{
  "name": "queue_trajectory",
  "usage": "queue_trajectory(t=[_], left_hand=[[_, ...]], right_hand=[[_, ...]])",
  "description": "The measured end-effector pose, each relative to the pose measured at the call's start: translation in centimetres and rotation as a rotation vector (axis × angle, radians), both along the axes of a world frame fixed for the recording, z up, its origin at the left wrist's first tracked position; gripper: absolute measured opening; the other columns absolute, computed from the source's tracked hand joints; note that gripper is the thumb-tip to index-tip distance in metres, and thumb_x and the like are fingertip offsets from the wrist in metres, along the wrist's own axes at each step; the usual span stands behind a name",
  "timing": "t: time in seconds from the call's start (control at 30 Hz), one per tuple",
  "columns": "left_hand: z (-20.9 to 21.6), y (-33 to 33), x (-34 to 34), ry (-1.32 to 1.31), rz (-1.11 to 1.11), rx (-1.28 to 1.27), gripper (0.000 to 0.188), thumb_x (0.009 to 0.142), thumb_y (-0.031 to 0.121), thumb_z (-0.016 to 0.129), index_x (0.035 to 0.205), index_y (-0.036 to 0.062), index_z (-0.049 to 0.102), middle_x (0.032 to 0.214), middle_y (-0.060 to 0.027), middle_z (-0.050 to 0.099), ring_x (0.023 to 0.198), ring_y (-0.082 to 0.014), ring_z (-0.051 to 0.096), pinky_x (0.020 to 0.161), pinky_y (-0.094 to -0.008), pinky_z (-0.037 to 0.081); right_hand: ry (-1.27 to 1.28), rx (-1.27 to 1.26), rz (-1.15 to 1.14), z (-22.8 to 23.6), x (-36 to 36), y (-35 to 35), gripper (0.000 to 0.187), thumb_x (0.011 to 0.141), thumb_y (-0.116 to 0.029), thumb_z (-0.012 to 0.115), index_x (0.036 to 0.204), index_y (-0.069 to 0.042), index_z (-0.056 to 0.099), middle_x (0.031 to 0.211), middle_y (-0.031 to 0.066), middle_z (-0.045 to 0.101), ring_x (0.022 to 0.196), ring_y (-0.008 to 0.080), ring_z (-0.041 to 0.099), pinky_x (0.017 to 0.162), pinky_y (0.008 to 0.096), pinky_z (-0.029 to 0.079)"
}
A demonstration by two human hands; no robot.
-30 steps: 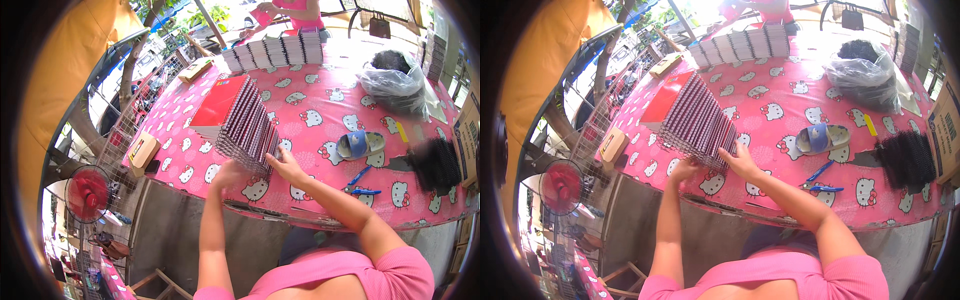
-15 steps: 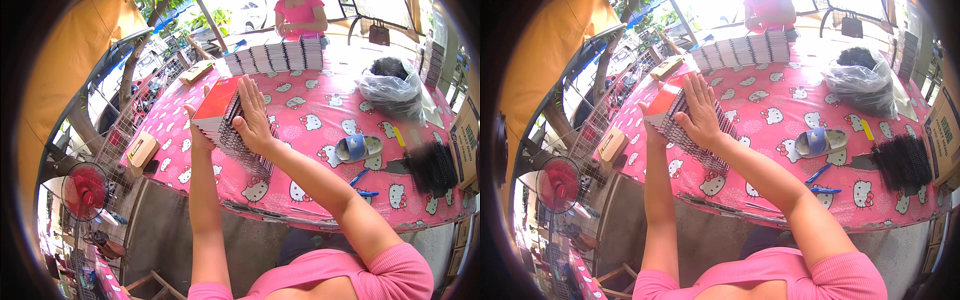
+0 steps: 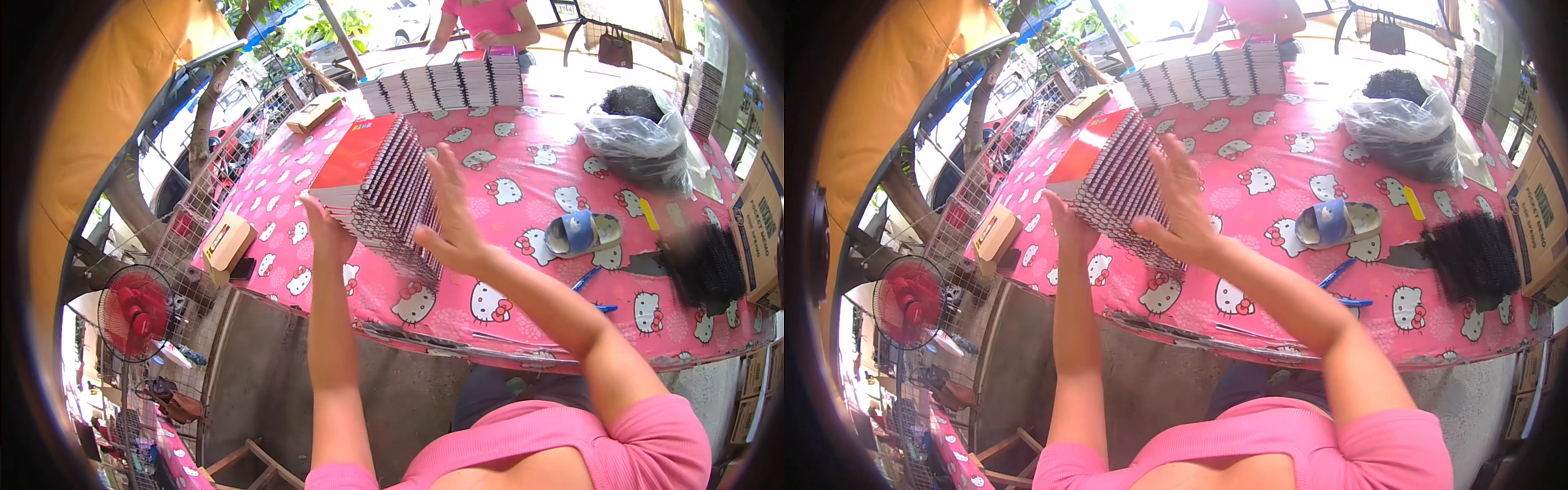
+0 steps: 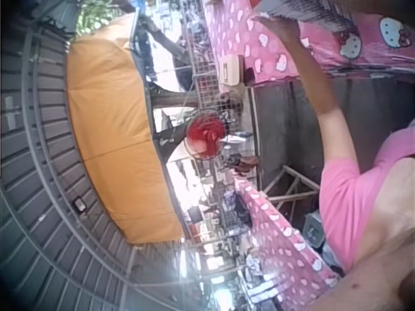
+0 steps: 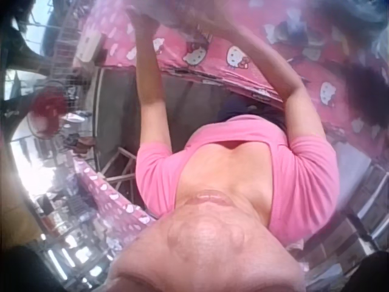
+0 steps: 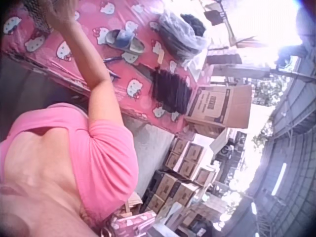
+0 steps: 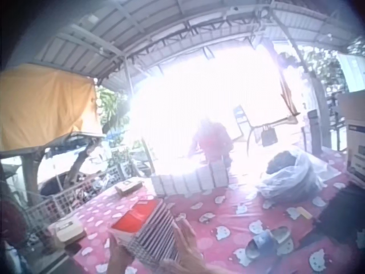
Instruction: The person assembles spiral notebooks by inserting metal spring coils into the pre-punched holes of notebook covers and pages, using pliers to trim and crimp the wire ends, and applying tape to the spines.
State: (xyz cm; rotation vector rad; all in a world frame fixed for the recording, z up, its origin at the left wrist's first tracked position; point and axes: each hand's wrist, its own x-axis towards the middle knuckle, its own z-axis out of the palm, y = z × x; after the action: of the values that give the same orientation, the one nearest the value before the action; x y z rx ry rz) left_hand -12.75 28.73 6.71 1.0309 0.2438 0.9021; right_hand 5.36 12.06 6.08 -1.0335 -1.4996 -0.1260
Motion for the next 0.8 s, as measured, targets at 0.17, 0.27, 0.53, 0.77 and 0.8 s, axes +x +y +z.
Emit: queue_trajectory(t=[0.17,0.27,0.53,0.77,0.8], left_hand=[[0.9,-5.3,-6.0,0.137,0.310,0.318,0.061,0.096,0.053,0.038,0.137,0.0076,0.040,0.138,-0.0143,0.044,0.122,-0.0230,0.046,0.100,-0.0422,0.036],[2.8,-8.5,-5.7,0.126,0.589,0.402,0.036,0.096,0.027,0.051,0.124,0.0046,0.050,0.122,-0.0126,0.053,0.104,-0.0182,0.054,0.086,-0.0345,0.044],[7.4,-16.8,-0.7,0.277,0.849,1.037,0.022,0.080,-0.006,0.066,0.098,0.0017,0.057,0.105,-0.0057,0.058,0.074,-0.0076,0.052,0.064,-0.0211,0.045],[11.4,-24.0,-0.9,0.065,-0.062,0.800,0.075,0.088,0.063,0.051,0.096,-0.0091,0.068,0.103,-0.0206,0.066,0.086,-0.0272,0.063,0.082,-0.0394,0.047],[11.5,-26.1,-0.7,0.003,-0.259,0.772,0.067,0.087,0.058,0.054,0.092,-0.0080,0.067,0.099,-0.0197,0.066,0.082,-0.0267,0.062,0.079,-0.0391,0.046]], right_hand=[[-0.481,-0.863,-0.173,-3.0,10.0,-19.1,0.076,0.078,-0.036,0.070,0.141,-0.011,0.038,0.151,0.0194,0.026,0.141,0.0399,0.021,0.112,0.0565,0.016],[-0.421,-1.133,-0.297,-7.4,10.9,-25.2,0.072,0.081,-0.039,0.067,0.139,-0.008,0.039,0.144,0.0218,0.034,0.137,0.0404,0.026,0.111,0.0574,0.015],[-0.297,-0.902,-0.425,-6.1,10.5,-23.5,0.040,0.088,-0.023,0.060,0.120,-0.001,0.048,0.112,0.0196,0.048,0.106,0.0368,0.047,0.092,0.0469,0.038],[-0.419,-0.621,-0.113,2.3,5.9,-13.4,0.038,0.091,-0.024,0.057,0.119,0.000,0.050,0.112,0.0190,0.052,0.104,0.0370,0.051,0.091,0.0453,0.041],[-0.391,-0.599,-0.121,1.6,6.0,-12.8,0.038,0.092,-0.025,0.057,0.119,0.000,0.050,0.112,0.0188,0.052,0.103,0.0369,0.051,0.090,0.0451,0.042]])
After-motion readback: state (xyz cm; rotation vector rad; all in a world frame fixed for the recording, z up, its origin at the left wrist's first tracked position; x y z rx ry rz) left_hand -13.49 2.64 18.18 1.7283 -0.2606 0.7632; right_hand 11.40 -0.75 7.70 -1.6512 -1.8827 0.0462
